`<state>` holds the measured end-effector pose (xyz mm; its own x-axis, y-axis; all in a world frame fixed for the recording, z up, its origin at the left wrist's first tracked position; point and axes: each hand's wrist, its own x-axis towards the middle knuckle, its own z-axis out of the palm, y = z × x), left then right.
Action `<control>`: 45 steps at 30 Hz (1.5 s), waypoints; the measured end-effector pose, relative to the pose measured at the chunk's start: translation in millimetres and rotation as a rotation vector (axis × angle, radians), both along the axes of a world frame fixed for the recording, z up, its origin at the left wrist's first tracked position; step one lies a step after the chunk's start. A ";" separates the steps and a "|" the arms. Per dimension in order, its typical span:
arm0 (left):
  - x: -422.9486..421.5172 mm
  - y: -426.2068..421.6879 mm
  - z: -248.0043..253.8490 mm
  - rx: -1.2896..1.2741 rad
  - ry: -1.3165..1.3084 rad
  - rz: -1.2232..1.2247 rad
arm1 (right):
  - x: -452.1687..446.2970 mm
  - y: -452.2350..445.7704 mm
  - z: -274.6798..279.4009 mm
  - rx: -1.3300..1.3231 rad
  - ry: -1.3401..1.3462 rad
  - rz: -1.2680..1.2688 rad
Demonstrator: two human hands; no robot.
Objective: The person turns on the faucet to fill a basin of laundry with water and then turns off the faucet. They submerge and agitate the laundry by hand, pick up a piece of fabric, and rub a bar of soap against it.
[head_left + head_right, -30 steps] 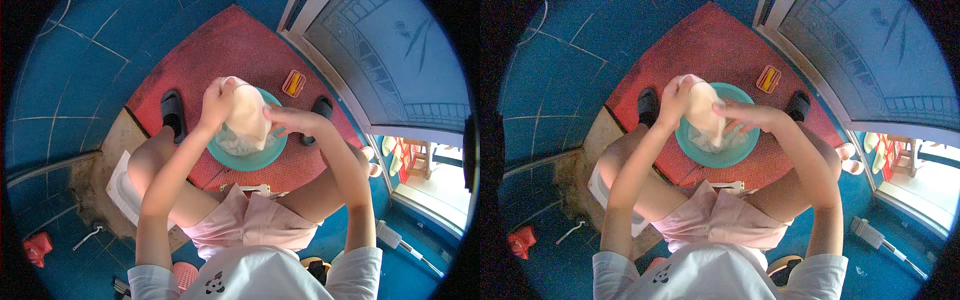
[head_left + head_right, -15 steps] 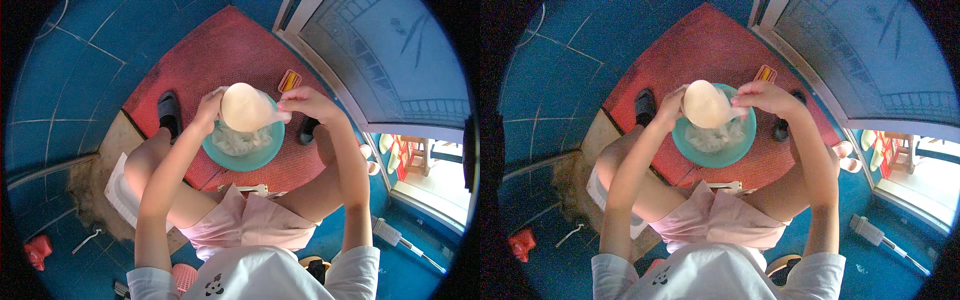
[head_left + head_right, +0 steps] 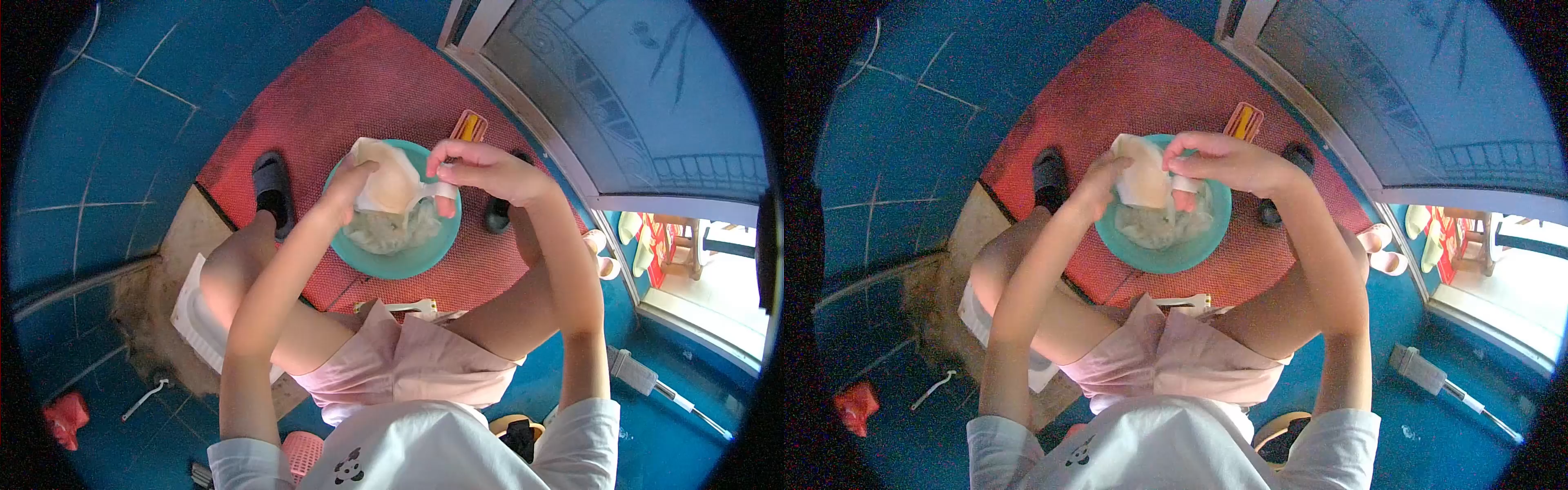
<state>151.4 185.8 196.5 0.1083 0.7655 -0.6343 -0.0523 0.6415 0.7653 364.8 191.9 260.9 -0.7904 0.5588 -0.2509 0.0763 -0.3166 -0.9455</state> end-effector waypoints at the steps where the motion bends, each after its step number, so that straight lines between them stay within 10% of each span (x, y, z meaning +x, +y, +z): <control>1: 0.5 -4.2 -6.0 -0.001 -0.001 -0.001 | -3.0 -1.0 1.8 0.087 0.009 -0.023; 6: 10.6 -32.4 26.8 0.873 0.215 -0.502 | -15.6 -8.3 16.6 0.110 0.097 -0.086; 10: 9.2 -28.5 37.6 0.836 0.263 -0.690 | -16.0 -8.8 15.9 -0.027 0.060 -0.048; 21: -21.3 10.4 61.6 0.426 -0.137 0.064 | 0.4 -0.3 -2.7 0.282 -0.224 0.126; 33: -8.0 -9.0 64.1 0.537 -0.165 -0.427 | -24.5 -9.3 5.1 0.327 0.076 -0.228; 45: -12.0 -3.3 61.7 0.539 -0.115 -0.289 | -27.3 -8.6 -15.4 0.224 0.039 -0.251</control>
<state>139.4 182.6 258.3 0.4036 0.9043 -0.1391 -0.0358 0.1675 0.9852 337.4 183.3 245.5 -0.6280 0.7749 -0.0717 -0.0155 -0.1046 -0.9944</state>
